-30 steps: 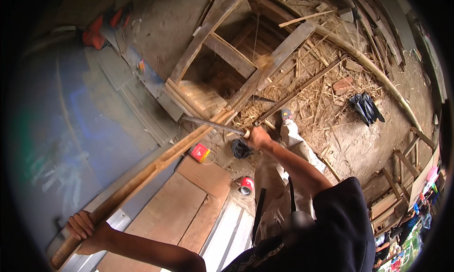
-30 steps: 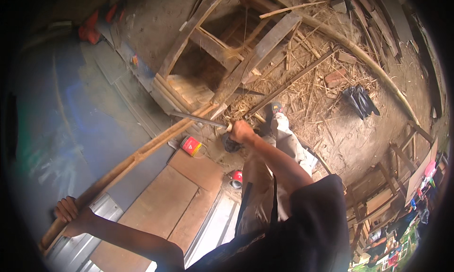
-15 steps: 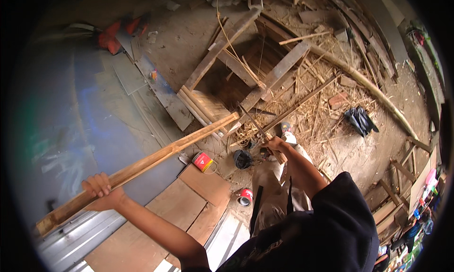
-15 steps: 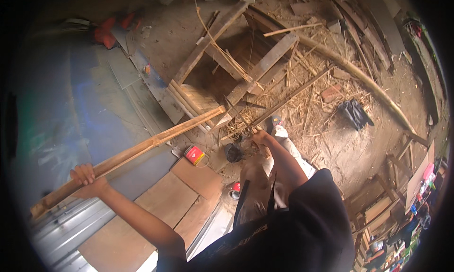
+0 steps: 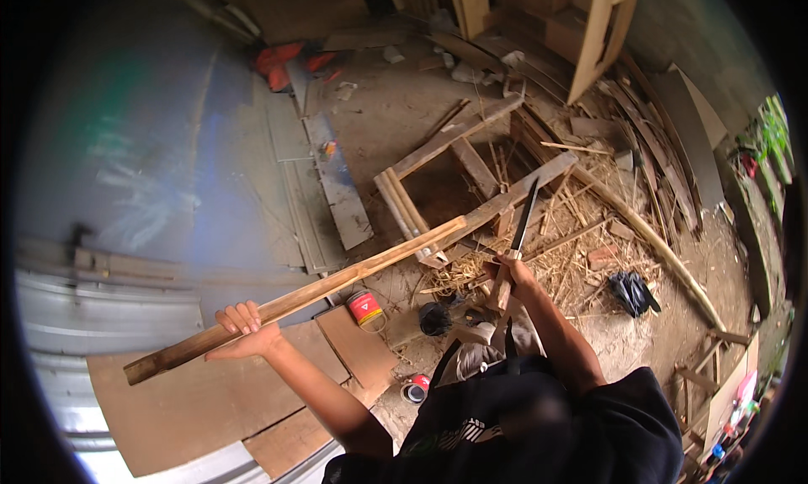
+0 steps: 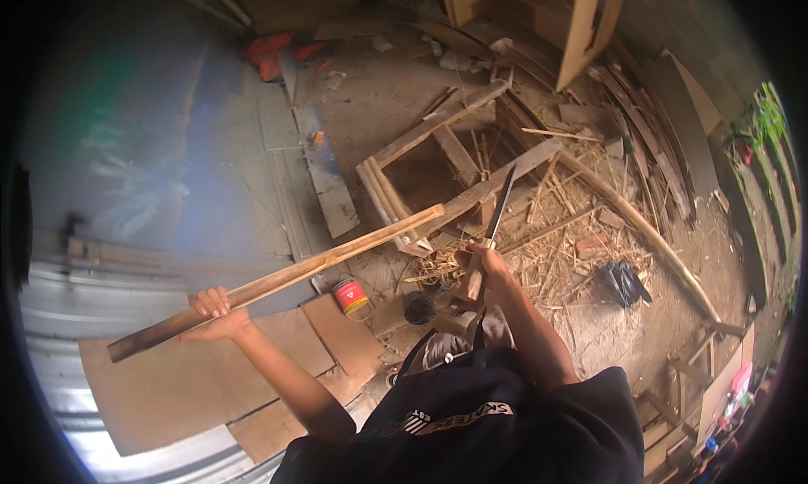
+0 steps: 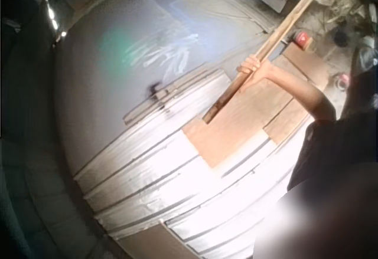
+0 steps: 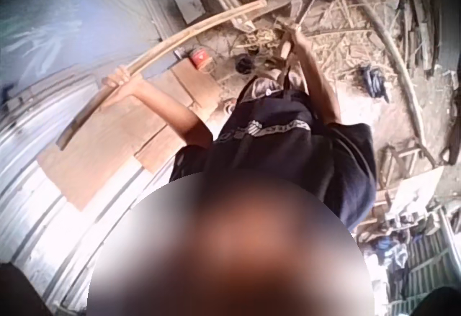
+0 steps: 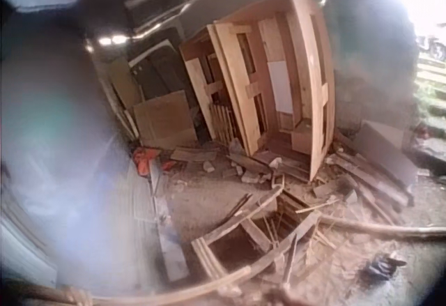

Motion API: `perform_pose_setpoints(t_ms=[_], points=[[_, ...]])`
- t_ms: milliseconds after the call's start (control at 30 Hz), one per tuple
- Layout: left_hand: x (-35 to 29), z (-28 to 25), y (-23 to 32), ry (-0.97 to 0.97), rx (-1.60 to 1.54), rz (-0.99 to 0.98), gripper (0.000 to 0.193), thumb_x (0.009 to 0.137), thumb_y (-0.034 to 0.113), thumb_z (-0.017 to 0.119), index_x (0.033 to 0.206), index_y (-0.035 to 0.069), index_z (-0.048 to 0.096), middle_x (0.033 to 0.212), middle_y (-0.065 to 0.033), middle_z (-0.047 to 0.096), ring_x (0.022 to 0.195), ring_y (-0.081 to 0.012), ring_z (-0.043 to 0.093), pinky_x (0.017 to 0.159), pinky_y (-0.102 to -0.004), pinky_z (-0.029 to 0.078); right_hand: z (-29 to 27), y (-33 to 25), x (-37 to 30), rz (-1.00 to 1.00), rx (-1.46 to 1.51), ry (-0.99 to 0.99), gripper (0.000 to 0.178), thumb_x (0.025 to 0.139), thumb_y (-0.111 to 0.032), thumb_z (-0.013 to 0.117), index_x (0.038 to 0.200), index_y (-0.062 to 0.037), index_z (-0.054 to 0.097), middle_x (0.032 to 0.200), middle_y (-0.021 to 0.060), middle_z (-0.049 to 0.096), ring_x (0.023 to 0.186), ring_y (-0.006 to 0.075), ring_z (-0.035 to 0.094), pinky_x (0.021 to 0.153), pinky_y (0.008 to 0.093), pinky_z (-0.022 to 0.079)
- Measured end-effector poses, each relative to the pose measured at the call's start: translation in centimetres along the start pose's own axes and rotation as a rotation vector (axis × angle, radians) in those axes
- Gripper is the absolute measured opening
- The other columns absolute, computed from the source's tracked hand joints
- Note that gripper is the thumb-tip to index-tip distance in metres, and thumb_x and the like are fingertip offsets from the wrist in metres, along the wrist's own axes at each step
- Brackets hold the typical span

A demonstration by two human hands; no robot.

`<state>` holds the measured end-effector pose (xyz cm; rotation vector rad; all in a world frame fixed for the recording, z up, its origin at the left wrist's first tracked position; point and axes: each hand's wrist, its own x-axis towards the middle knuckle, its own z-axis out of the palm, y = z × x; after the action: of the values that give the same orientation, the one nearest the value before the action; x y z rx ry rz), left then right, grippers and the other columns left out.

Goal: The person holds a long wooden stick and uses a knife to shave thin strips from its surface. The person repeatedly rotates the stick and continues shaving along its length, producing wood shavings that fall to the floor.

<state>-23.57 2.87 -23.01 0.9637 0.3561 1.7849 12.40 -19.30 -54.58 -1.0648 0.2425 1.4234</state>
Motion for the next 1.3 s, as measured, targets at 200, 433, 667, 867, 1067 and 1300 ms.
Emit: perform_pose_setpoints(t_ms=[200,433,667,867,1067,1300], points=[[-3.3,-4.0,5.0,-0.058,-0.302,0.080,0.077,0.074,0.089,0.035,0.059,0.013,0.036,0.045,0.0012,0.031,0.037,-0.0098,0.026,0.038,-0.0230,0.022,9.4,0.8,-2.5,-0.061,0.170,-0.123,0.042,0.096,-0.037,0.055,0.117,-0.0014,0.049,0.112,0.0190,0.063,0.105,0.0312,0.062,0.094,0.0484,0.050],[-6.6,-7.5,4.6,-0.033,-0.599,0.093,0.068,0.080,0.077,0.046,0.061,0.012,0.039,0.048,0.0016,0.034,0.044,-0.0109,0.033,0.046,-0.0231,0.031,17.4,-2.3,-6.3,-0.304,0.359,-0.484,0.034,0.094,-0.033,0.059,0.110,-0.0033,0.061,0.110,0.0129,0.064,0.103,0.0263,0.061,0.094,0.0438,0.050],[-11.4,-11.5,0.2,0.661,-0.697,-0.154,0.054,0.089,0.060,0.040,0.070,0.010,0.049,0.060,0.0001,0.046,0.062,-0.0131,0.049,0.061,-0.0295,0.044,19.5,-6.2,-10.4,-0.464,0.583,-0.492,0.020,0.091,-0.028,0.065,0.099,-0.0118,0.056,0.100,0.0057,0.063,0.096,0.0230,0.060,0.092,0.0432,0.049],[-13.9,-13.0,-3.1,0.789,-0.923,-0.275,0.043,0.090,0.047,0.032,0.067,0.012,0.043,0.045,0.0040,0.032,0.037,-0.0101,0.035,0.039,-0.0228,0.036,19.2,-7.6,-12.2,-0.468,0.625,-0.728,0.033,0.091,-0.035,0.063,0.100,-0.0048,0.054,0.094,0.0072,0.060,0.087,0.0219,0.057,0.090,0.0407,0.048],[-13.9,-12.3,-4.4,0.515,-1.043,-0.199,0.032,0.088,0.031,0.038,0.061,0.016,0.039,0.042,0.0055,0.029,0.036,-0.0085,0.035,0.043,-0.0229,0.037,19.5,-8.7,-13.7,-0.558,0.570,-0.720,0.048,0.093,-0.041,0.058,0.117,0.0001,0.052,0.118,0.0137,0.060,0.115,0.0289,0.055,0.105,0.0451,0.042],[-12.7,-12.4,-4.9,0.286,-1.040,-0.128,0.030,0.087,0.018,0.043,0.058,0.014,0.039,0.043,0.0024,0.036,0.039,-0.0092,0.038,0.052,-0.0212,0.041,18.9,-9.4,-13.8,-0.675,0.382,-0.640,0.049,0.091,-0.030,0.058,0.127,0.0004,0.044,0.135,0.0186,0.050,0.128,0.0328,0.047,0.111,0.0504,0.035]])
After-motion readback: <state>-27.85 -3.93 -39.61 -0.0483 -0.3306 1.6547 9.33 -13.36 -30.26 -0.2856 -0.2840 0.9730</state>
